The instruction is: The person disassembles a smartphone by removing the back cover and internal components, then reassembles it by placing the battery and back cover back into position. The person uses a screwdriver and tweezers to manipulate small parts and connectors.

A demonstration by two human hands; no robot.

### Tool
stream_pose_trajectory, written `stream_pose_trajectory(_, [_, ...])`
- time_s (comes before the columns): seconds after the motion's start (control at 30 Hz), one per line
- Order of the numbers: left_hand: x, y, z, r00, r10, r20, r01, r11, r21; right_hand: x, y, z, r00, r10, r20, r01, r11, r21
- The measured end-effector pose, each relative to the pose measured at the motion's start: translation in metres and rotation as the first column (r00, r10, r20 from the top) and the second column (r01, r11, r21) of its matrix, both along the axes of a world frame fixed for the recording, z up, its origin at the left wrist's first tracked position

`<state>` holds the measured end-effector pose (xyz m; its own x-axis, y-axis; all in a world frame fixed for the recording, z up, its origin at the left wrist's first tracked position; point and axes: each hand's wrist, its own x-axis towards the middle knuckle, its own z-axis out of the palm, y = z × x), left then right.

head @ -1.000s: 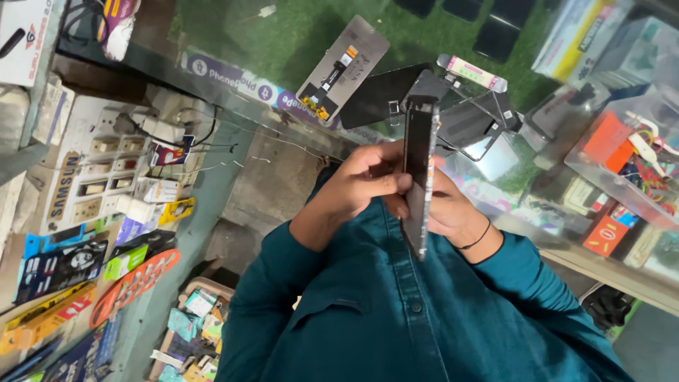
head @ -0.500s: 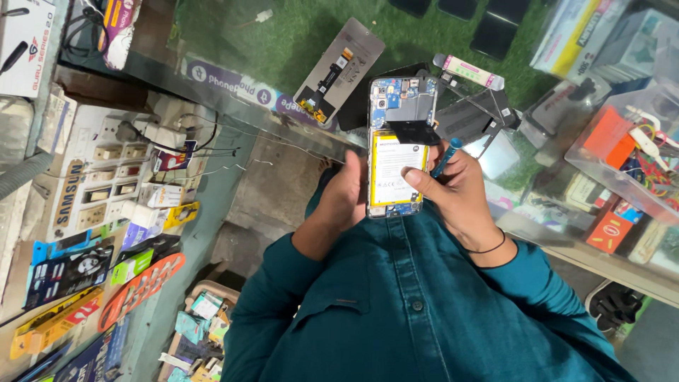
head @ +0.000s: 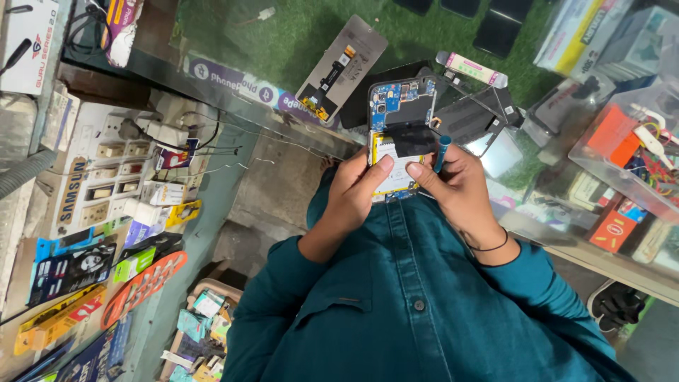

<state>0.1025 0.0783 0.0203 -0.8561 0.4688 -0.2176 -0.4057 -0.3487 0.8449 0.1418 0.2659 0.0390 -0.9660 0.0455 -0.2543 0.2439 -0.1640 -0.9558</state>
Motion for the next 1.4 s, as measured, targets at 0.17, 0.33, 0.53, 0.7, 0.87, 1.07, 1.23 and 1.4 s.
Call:
stream_pose_trajectory(0.17, [-0.012,-0.003,-0.015,0.932,-0.241,0.27,0.077,0.861,0.503,0.008,0.009,-0.019,1.0,0.005,0.012,-0.002,0.965,-0.262])
stream_pose_trajectory(0.33, [-0.019,-0.002,-0.032,0.938,-0.331,0.102,0.231,0.816,0.53,0.013,0.012,-0.036,0.981,0.125,0.145,-0.049,0.897,-0.44])
stream_pose_trajectory(0.53, [-0.018,0.0,-0.028,0.933,-0.342,0.114,0.238,0.821,0.518,0.016,0.0,-0.032,0.965,0.214,0.154,-0.088,0.811,-0.578])
stream_pose_trajectory(0.7, [-0.021,0.002,-0.026,0.985,-0.172,0.004,0.149,0.867,0.475,0.012,-0.009,-0.011,0.989,0.145,-0.034,-0.146,0.989,-0.027])
stream_pose_trajectory(0.87, [-0.025,-0.012,-0.022,0.999,-0.044,-0.026,0.051,0.91,0.411,0.007,-0.003,0.02,0.969,0.117,-0.218,-0.043,0.948,0.316])
stream_pose_trajectory(1.07, [-0.021,-0.034,-0.005,0.983,0.013,0.186,-0.072,0.946,0.315,0.016,0.038,0.048,0.965,0.026,-0.261,0.169,0.7,0.694])
stream_pose_trajectory(1.23, [-0.025,-0.035,-0.001,0.99,0.071,0.12,-0.105,0.945,0.311,0.041,0.119,0.06,0.926,0.02,-0.377,0.352,0.317,0.881])
stream_pose_trajectory(1.4, [-0.029,-0.038,0.001,0.984,0.111,0.143,-0.146,0.951,0.271,0.071,0.206,0.062,0.895,-0.031,-0.444,0.445,0.067,0.893])
